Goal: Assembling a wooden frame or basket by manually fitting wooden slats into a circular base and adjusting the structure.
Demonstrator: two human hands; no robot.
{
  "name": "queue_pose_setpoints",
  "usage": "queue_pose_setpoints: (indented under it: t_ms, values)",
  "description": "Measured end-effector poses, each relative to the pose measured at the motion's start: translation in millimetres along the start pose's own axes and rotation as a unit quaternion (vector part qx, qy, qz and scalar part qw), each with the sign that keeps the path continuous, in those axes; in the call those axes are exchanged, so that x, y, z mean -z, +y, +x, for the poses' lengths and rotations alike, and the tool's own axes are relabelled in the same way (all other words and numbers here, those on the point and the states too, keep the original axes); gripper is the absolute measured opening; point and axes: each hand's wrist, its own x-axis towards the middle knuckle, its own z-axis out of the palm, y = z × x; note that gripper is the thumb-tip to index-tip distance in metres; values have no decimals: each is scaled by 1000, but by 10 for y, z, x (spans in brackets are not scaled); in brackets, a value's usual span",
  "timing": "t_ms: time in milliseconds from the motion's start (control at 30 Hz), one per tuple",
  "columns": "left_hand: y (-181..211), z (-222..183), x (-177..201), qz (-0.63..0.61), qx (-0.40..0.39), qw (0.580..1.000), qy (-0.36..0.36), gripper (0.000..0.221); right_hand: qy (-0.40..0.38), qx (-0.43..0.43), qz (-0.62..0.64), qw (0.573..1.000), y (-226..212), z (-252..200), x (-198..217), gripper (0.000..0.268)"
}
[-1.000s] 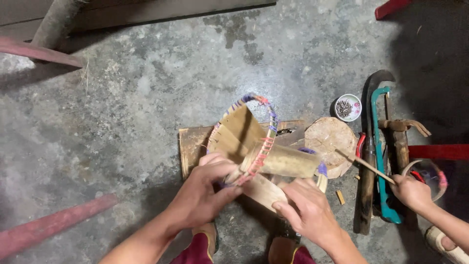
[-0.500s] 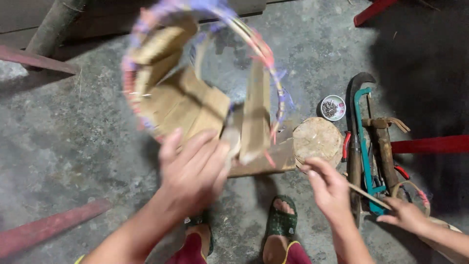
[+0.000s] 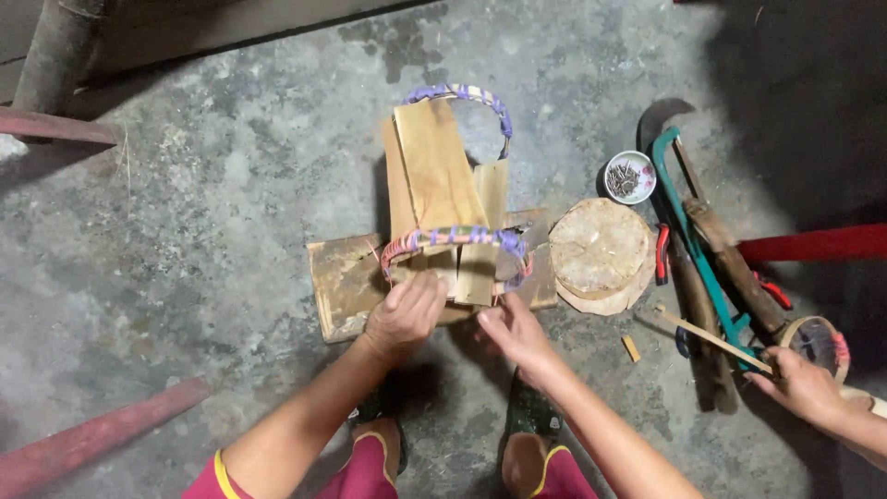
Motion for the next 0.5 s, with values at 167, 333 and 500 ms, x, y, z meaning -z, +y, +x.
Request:
queue_pose_setpoints:
  t_ms: [167, 333, 500]
  values:
    - [222, -423, -80, 3, 15, 1000, -26, 24, 88, -60, 36, 994, 162, 298, -245, 43]
    - [198, -458, 362, -258, 71, 962, -52, 15, 61, 67, -67, 994, -187, 197, -387, 32]
    - [3, -369, 434, -318, 489, 766, -270, 25, 33, 22, 6, 999, -289, 167, -292, 26]
